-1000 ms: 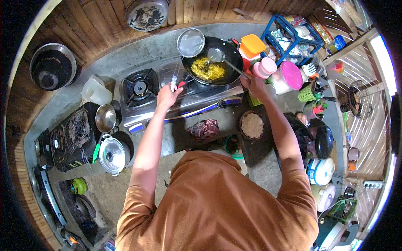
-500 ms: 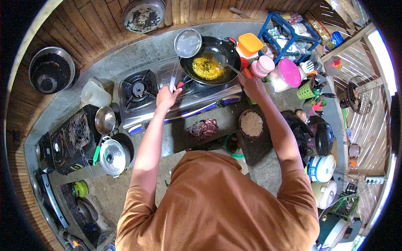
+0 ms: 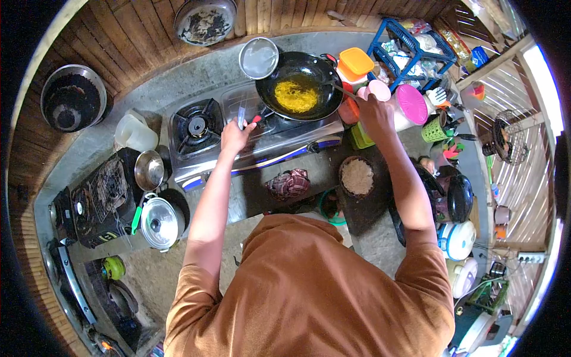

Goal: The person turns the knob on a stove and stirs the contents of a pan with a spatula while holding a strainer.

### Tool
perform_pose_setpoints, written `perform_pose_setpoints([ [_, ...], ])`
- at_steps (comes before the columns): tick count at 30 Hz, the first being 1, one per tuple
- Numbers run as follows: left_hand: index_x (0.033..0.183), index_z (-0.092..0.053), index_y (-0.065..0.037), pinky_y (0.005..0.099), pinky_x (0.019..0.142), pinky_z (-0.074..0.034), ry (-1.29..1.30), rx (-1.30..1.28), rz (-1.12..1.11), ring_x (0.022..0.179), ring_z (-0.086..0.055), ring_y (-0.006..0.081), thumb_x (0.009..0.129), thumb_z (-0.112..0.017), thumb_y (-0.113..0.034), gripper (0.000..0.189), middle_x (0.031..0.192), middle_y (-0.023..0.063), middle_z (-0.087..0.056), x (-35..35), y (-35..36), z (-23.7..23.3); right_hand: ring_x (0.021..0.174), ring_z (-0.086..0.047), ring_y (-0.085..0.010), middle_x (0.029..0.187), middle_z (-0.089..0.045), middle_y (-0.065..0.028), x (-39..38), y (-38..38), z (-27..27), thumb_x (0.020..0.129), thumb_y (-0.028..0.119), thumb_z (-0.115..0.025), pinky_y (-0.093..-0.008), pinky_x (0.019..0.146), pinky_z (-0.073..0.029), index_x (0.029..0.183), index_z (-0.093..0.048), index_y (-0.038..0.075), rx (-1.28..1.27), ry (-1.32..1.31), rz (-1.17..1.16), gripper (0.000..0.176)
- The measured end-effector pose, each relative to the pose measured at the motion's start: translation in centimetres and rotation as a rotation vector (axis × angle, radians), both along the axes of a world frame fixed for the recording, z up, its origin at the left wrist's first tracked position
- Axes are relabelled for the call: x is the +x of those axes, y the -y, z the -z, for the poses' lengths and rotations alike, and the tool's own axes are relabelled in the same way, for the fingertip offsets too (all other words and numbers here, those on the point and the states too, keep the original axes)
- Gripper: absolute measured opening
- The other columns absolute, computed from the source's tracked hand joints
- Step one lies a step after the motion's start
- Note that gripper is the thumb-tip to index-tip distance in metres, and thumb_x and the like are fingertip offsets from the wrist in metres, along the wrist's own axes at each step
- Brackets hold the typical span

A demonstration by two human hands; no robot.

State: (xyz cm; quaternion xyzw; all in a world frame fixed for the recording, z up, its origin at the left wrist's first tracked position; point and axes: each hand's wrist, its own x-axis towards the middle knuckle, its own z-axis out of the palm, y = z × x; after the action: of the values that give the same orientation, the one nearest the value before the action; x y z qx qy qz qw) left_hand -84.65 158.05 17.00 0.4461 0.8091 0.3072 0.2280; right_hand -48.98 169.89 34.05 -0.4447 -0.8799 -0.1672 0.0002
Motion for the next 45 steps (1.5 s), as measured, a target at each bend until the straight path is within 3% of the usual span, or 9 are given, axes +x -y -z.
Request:
perform_pose_setpoints([
  [3,0.091,-0.063,-0.009,0.0465,0.076,-0.053,0.028,0.004,0.0,0.083,-0.07,0.0368,0.084,-0.077,-0.045,0.039,0.082,0.0166,-0.071,0.0,0.1,-0.5,0.076,-0.07,-0.0307,0.095,-0.066,-0.0165,-0.1,2.1,-0.6,0.088,0.011,-0.057,-0.0418,0.059,-0.056,0.107,-0.068,0.009,0.058,0.038,-0.004,0.023],
  [5,0.091,-0.063,-0.009,0.0465,0.075,-0.053,0.053,-0.012,0.008,0.082,-0.07,0.0362,0.084,-0.077,-0.044,0.038,0.079,0.0157,-0.071,0.1,0.1,-0.8,0.077,-0.072,-0.024,0.085,-0.066,-0.01,-0.2,3.0,-0.5,0.095,0.028,-0.059,-0.0374,0.058,-0.057,0.093,-0.068,0.011,0.141,-0.072,0.032,0.019],
  [18,0.094,-0.064,-0.009,0.0481,0.077,-0.054,-0.055,0.001,-0.019,0.088,-0.07,0.0387,0.082,-0.079,-0.044,0.04,0.088,0.0188,-0.072,0.3,0.1,-0.9,0.075,-0.071,-0.0233,0.084,-0.067,-0.0065,-0.6,-2.8,5.8,0.092,0.019,-0.056,-0.0373,0.053,-0.054,0.094,-0.067,0.011,0.164,0.01,-0.082,0.014],
  [26,0.091,-0.061,-0.009,0.0442,0.071,-0.054,0.105,-0.031,-0.036,0.071,-0.072,0.031,0.083,-0.079,-0.04,0.037,0.073,0.0135,-0.07,0.5,0.2,-1.2,0.076,-0.071,-0.0271,0.09,-0.068,-0.0104,-2.7,-9.3,11.2,0.093,0.015,-0.052,-0.0411,0.059,-0.057,0.115,-0.068,0.015,0.113,-0.144,-0.11,0.027],
  [27,0.091,-0.06,-0.009,0.0423,0.068,-0.054,0.073,-0.003,-0.02,0.063,-0.071,0.0271,0.084,-0.079,-0.039,0.036,0.066,0.0108,-0.068,0.4,0.1,-1.0,0.089,-0.07,-0.0342,0.116,-0.06,-0.016,-2.8,-9.3,10.8,0.089,0.011,-0.055,-0.0451,0.069,-0.058,0.136,-0.059,0.019,-0.042,-0.164,-0.082,0.048],
  [37,0.092,-0.061,-0.009,0.0419,0.067,-0.054,0.087,0.01,-0.024,0.065,-0.071,0.0273,0.084,-0.079,-0.039,0.036,0.067,0.0108,-0.069,0.4,0.0,-0.6,0.079,-0.069,-0.0352,0.11,-0.061,-0.0171,-3.4,-8.4,10.9,0.088,0.008,-0.053,-0.0458,0.066,-0.057,0.143,-0.05,0.018,0.029,-0.24,-0.05,0.056],
  [40,0.091,-0.057,-0.006,0.0361,0.057,-0.053,0.082,0.034,-0.015,0.057,-0.07,0.0197,0.084,-0.081,-0.038,0.04,0.069,0.0089,-0.067,0.4,0.0,-0.7,0.079,-0.069,-0.0367,0.106,-0.062,-0.0189,-3.9,-7.1,12.4,0.09,0.007,-0.05,-0.0475,0.068,-0.058,0.142,-0.052,0.016,-0.099,-0.205,0.014,0.053],
  [42,0.092,-0.061,-0.008,0.0419,0.067,-0.054,0.112,0.0,-0.046,0.065,-0.072,0.0274,0.084,-0.079,-0.04,0.037,0.068,0.0113,-0.069,0.4,0.0,-0.7,0.079,-0.069,-0.0368,0.104,-0.063,-0.022,-4.2,-5.9,13.1,0.092,0.005,-0.046,-0.0465,0.067,-0.058,0.14,-0.053,0.013,-0.071,-0.184,-0.005,0.05],
  [45,0.092,-0.061,-0.008,0.0418,0.068,-0.054,0.023,0.041,-0.02,0.066,-0.072,0.027,0.083,-0.08,-0.04,0.038,0.069,0.0124,-0.069,0.1,-0.1,-0.1,0.075,-0.07,-0.0367,0.1,-0.063,-0.0238,-4.2,-5.7,12.3,0.094,0.009,-0.045,-0.0466,0.064,-0.059,0.139,-0.051,0.007,-0.083,-0.22,-0.025,0.046],
])
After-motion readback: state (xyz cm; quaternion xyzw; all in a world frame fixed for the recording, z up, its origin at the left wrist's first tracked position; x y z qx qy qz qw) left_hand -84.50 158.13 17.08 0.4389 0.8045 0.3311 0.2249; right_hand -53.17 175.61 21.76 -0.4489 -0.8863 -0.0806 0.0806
